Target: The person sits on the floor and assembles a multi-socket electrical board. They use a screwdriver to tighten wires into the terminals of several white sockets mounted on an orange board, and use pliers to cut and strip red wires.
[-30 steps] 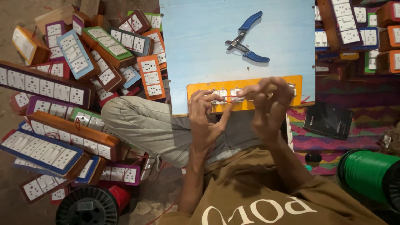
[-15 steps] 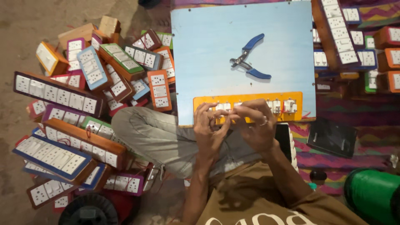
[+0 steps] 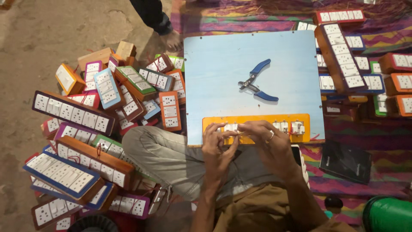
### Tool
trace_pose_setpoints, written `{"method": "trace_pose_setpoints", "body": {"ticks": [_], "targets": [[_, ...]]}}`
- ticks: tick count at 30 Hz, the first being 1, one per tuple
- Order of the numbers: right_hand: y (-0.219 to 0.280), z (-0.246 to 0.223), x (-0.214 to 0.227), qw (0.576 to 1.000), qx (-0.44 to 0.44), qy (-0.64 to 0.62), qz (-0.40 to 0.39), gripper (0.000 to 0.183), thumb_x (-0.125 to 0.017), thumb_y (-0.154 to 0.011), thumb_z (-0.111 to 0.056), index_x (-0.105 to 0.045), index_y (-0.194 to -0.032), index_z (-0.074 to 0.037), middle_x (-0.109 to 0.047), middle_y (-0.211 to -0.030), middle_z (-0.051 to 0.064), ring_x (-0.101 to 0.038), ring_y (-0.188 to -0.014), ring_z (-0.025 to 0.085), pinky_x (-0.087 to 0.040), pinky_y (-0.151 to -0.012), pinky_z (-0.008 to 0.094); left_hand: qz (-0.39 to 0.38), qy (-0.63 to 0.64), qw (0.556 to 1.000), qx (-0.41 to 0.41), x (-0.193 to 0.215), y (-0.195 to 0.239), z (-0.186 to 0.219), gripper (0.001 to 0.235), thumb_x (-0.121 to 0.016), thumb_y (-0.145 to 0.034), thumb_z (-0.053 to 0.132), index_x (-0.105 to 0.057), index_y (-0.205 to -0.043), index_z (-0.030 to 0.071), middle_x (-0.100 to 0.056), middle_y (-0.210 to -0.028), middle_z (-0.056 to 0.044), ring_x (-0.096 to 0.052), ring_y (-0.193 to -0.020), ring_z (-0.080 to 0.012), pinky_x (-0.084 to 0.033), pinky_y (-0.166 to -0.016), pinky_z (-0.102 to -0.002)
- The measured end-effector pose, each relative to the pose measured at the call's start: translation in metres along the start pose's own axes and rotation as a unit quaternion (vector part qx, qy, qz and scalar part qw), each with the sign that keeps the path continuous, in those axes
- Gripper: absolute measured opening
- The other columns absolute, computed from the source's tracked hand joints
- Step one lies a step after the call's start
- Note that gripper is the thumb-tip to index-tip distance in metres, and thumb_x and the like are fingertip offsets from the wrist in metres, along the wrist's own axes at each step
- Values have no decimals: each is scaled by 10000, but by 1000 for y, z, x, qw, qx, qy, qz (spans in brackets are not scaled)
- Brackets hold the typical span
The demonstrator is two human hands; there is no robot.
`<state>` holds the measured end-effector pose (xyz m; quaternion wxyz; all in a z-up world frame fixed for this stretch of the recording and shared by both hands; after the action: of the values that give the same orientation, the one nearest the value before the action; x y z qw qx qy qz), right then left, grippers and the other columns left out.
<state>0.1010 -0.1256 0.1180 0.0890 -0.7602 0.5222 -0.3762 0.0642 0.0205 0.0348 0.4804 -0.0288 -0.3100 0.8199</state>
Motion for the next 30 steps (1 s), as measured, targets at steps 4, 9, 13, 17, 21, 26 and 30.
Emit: {"method": "trace_pose_setpoints", "body": {"ticks": [4, 9, 13, 17, 21, 26, 30], "targets": [[7, -2, -1, 999, 34, -22, -32, 371, -541, -928, 130, -645, -1229, -61, -728, -1201, 141, -723, -1167, 273, -608, -956, 367, 12, -1, 999, 33, 3, 4, -3, 224, -858, -793, 23, -664, -904, 42, -682, -1070, -96, -648, -1153, -284, -508, -1001, -432], [8, 22, -1, 999, -33, 32, 14, 378, -856, -828, -8, -759, -1150, -181, -731, -1062, 62, -744, -1009, 164, -620, -794, 293, 1, 14, 999, 38, 1, 6, -9, 235, -865, -795, 23, -652, -886, 62, -677, -1104, -114, -645, -1125, -279, -508, -960, -431], [7, 14, -9, 999, 32, 25, -21, 591, -659, -712, 188, -726, -1193, -151, -676, -1070, 108, -691, -1029, 206, -607, -784, 332, 12, 7, 1000, -8, 1, 5, -6, 235, -864, -821, 14, -652, -902, 74, -600, -940, -73, -676, -1192, -261, -486, -1108, -485], [9, 24, 3, 991, -57, 107, 62, 429, -921, -789, 13, -850, -1120, -252, -606, -900, 30, -626, -840, 165, -543, -671, 301, -7, 4, 1000, 7, 2, 3, -4, 224, -866, -779, 12, -727, -943, 75, -558, -833, -67, -664, -1177, -265, -477, -1078, -502], [17, 20, -8, 998, -11, 62, 16, 478, -773, -769, 86, -725, -1178, -157, -630, -1036, 115, -657, -995, 246, -595, -814, 354, -6, 6, 1000, -3, 5, 0, 2, 235, -860, -781, 23, -689, -931, 78, -623, -937, -80, -654, -1180, -273, -463, -1097, -505], [24, 33, -4, 993, -86, 79, 25, 488, -884, -774, -10, -763, -1199, -215, -695, -952, 30, -689, -897, 167, -583, -740, 295, -11, 3, 1000, 5, 3, -1, 2, 313, -856, -851, 35, -549, -804, 79, -625, -912, -44, -677, -1214, -258, -474, -1141, -494], [10, 11, -13, 1000, -9, -5, -10, 521, -785, -807, 110, -713, -1247, -160, -718, -1013, 46, -736, -955, 159, -617, -800, 276, -40, 1, 999, -9, 5, 1, 3, 222, -822, -782, 10, -638, -900, 49, -620, -974, -106, -639, -1217, -288, -440, -1135, -538]]}}
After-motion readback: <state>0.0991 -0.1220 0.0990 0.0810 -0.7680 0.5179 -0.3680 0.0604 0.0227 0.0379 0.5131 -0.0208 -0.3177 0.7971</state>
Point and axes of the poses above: each hand's wrist, its own y-axis away from the middle knuckle, its own x-axis out of the back of the hand, z = x × y, the point moved 8 cm from there along -y, towards the middle knuckle
